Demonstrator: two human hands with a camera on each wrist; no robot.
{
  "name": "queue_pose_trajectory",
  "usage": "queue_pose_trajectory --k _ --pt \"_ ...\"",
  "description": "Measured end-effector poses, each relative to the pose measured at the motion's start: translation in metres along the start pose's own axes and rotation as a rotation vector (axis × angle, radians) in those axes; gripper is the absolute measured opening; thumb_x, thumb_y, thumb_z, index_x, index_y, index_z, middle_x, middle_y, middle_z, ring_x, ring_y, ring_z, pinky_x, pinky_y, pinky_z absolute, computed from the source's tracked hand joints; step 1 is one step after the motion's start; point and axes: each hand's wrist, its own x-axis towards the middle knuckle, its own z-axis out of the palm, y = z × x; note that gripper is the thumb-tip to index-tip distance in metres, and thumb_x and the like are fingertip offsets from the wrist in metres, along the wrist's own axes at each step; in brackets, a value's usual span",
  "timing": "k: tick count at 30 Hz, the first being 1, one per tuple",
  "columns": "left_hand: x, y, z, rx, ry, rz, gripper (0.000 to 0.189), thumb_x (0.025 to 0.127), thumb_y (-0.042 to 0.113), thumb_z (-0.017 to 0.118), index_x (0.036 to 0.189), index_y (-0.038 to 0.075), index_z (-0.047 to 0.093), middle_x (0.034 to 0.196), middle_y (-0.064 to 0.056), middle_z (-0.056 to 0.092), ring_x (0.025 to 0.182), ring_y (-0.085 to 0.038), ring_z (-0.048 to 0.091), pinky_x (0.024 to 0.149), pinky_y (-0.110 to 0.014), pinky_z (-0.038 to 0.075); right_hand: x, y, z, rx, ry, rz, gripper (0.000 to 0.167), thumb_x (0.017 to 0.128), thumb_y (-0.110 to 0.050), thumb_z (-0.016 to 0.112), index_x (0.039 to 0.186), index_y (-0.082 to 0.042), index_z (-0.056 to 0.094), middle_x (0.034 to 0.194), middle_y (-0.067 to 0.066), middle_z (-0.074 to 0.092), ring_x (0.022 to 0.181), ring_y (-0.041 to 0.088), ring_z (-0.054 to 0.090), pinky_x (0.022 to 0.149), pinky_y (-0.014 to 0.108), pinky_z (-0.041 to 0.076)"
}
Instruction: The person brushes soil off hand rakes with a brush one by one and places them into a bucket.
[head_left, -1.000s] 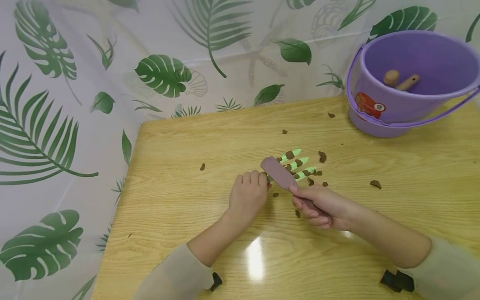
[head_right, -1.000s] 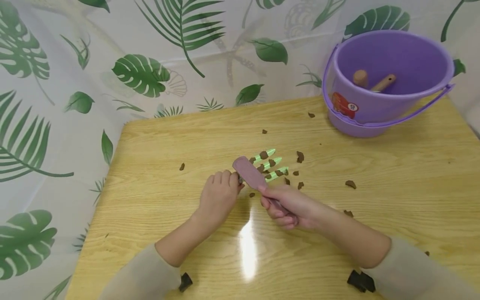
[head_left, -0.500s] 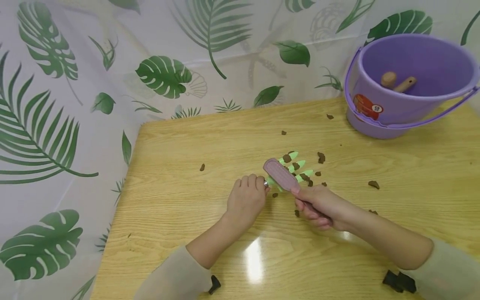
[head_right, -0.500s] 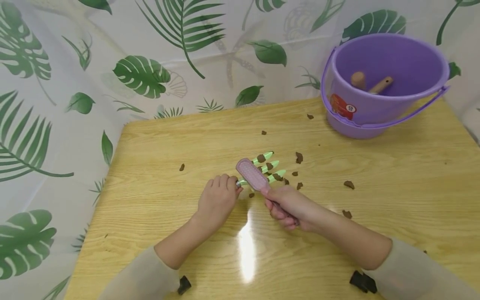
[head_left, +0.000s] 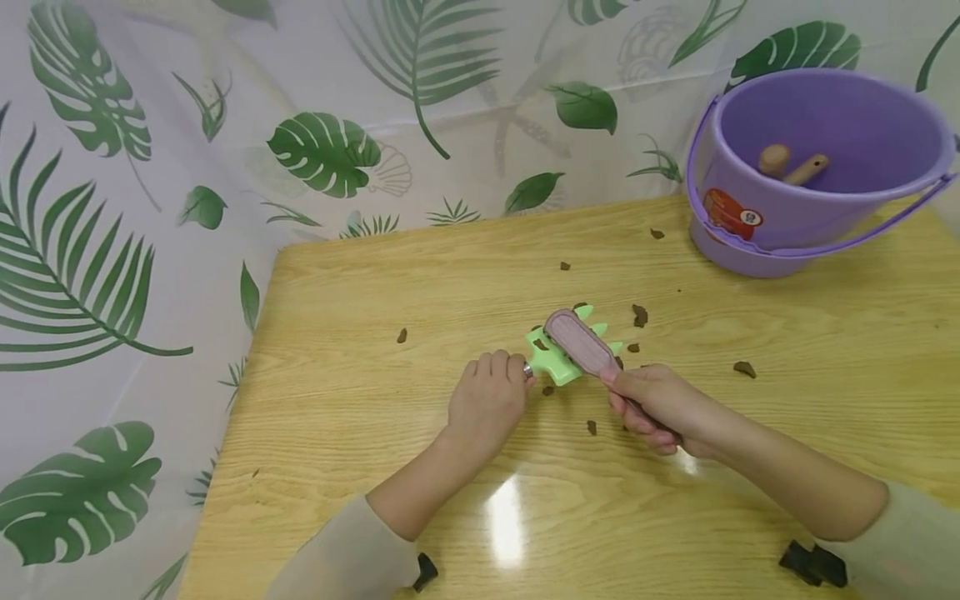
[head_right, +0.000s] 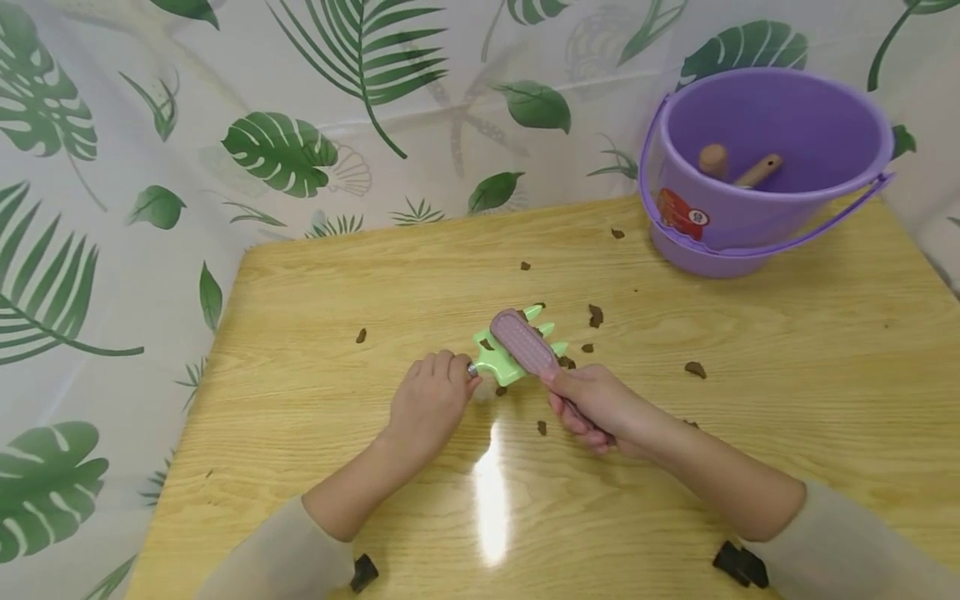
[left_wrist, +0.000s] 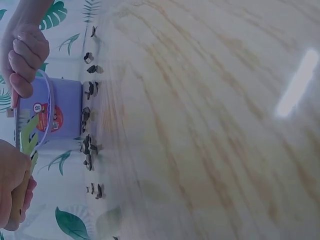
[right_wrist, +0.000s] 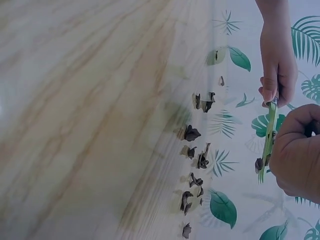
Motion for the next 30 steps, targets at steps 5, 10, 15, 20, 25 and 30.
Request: queue_pose_trajectory --k 5,10,15,20,25,30 --pt "-0.001 -0.002 0.000 -0.017 -0.025 -0.004 0.029 0.093 0.036 0.057 0.088 0.007 0.058 0.072 0.000 0.052 0.060 -0.011 0.047 0.051 -0.019 0.041 0.002 0.003 -0.002 -0.030 0.030 -0.015 0.042 0.101 -0.036 0.040 0.070 -0.009 0.044 0.047 -0.006 0.036 0.033 0.004 0.030 0.032 0.019 0.026" --pt "-0.005 -0.008 0.000 -0.004 -0.063 -0.015 0.028 0.092 0.035 0.060 0.091 0.006 0.058 0.073 -0.001 0.054 0.061 -0.011 0.050 0.053 -0.019 0.044 0.006 0.017 -0.022 -0.026 0.104 -0.028 0.042 0.102 -0.037 0.039 0.069 -0.011 0.045 0.048 -0.007 0.038 0.034 0.004 0.032 0.032 0.018 0.030" --pt "-0.006 -0.016 0.000 0.016 -0.045 -0.034 0.027 0.091 0.033 0.062 0.088 0.007 0.059 0.071 -0.001 0.055 0.058 -0.010 0.048 0.050 -0.018 0.042 0.004 0.028 -0.044 0.022 0.143 0.022 0.041 0.103 -0.036 0.036 0.070 -0.013 0.046 0.049 -0.007 0.039 0.035 0.004 0.034 0.032 0.019 0.032" --pt "-0.006 -0.018 0.000 -0.003 -0.042 -0.030 0.026 0.092 0.032 0.061 0.088 0.006 0.060 0.071 -0.001 0.054 0.057 -0.010 0.046 0.049 -0.018 0.041 -0.002 0.019 -0.048 0.027 0.131 0.013 0.041 0.102 -0.038 0.035 0.072 -0.013 0.046 0.049 -0.008 0.037 0.035 0.003 0.033 0.032 0.021 0.027" --pt "-0.005 -0.016 0.001 -0.016 -0.039 -0.028 0.025 0.094 0.030 0.058 0.092 0.005 0.060 0.073 -0.002 0.055 0.059 -0.011 0.048 0.051 -0.019 0.042 -0.009 0.003 -0.044 0.091 0.055 -0.039 0.040 0.103 -0.036 0.034 0.073 -0.012 0.045 0.049 -0.007 0.037 0.034 0.002 0.033 0.034 0.029 0.017" --pt "-0.002 -0.013 0.004 -0.001 -0.001 -0.021 0.025 0.092 0.031 0.060 0.092 0.006 0.060 0.073 -0.002 0.056 0.059 -0.011 0.049 0.051 -0.018 0.043 -0.011 -0.007 -0.034 0.153 -0.047 -0.026 0.039 0.103 -0.036 0.035 0.073 -0.013 0.046 0.049 -0.007 0.037 0.033 0.001 0.033 0.033 0.025 0.018"
